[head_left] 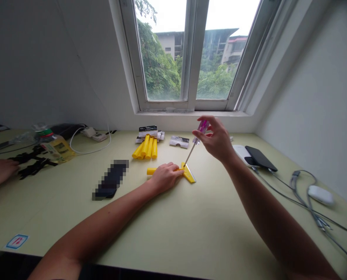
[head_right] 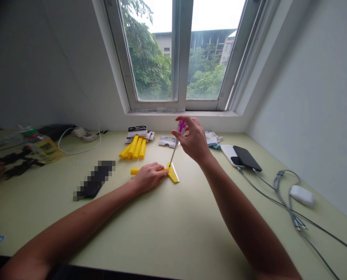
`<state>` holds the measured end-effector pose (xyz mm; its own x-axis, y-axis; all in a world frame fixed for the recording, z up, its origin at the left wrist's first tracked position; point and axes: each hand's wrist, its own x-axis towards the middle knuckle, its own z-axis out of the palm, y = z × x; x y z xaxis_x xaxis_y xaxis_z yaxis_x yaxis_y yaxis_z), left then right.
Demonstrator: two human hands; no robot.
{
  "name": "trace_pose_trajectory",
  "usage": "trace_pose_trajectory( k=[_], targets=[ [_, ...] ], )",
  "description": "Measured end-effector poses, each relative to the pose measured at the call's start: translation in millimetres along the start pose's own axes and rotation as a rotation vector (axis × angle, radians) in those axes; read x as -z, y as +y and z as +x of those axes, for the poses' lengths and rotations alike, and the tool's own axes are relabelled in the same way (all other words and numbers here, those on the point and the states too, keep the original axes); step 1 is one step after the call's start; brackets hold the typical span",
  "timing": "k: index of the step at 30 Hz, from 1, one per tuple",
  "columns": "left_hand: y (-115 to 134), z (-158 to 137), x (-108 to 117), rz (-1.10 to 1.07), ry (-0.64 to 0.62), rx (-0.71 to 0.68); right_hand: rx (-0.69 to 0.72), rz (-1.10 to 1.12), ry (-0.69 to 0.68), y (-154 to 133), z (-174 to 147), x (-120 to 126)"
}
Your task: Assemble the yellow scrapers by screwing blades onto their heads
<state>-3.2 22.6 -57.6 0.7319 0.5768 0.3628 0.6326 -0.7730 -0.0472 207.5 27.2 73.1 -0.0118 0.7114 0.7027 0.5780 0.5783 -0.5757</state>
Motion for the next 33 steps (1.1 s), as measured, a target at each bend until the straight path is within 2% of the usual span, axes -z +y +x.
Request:
trace_pose_trajectory(
  k=[5, 9, 13, 20, 27, 33],
  targets=[
    [0, 0, 0, 0.010, -0.002, 0.002, 0.004, 0.330, -0.240, 1, 3, 4],
    [0, 0, 0, 0.014, -0.005, 0.001, 0.002, 0.382, -0.158, 6, 3, -3],
    [0, 0, 0, 0.015, -0.001, 0.002, -0.004, 0.454, -0.215, 9, 3, -5],
    [0, 0, 0, 0.002, 0.000, -0.002, 0.020, 0.487, -0.162, 11, 7, 7],
    [0, 0, -1, -0.029, 0.011, 0.017, -0.017, 0.561, -0.297, 12, 8, 11],
    [-1, 0, -3, -0.041, 0.013, 0.015, -0.043, 0.562, -0.325, 20, 9, 9]
  ],
)
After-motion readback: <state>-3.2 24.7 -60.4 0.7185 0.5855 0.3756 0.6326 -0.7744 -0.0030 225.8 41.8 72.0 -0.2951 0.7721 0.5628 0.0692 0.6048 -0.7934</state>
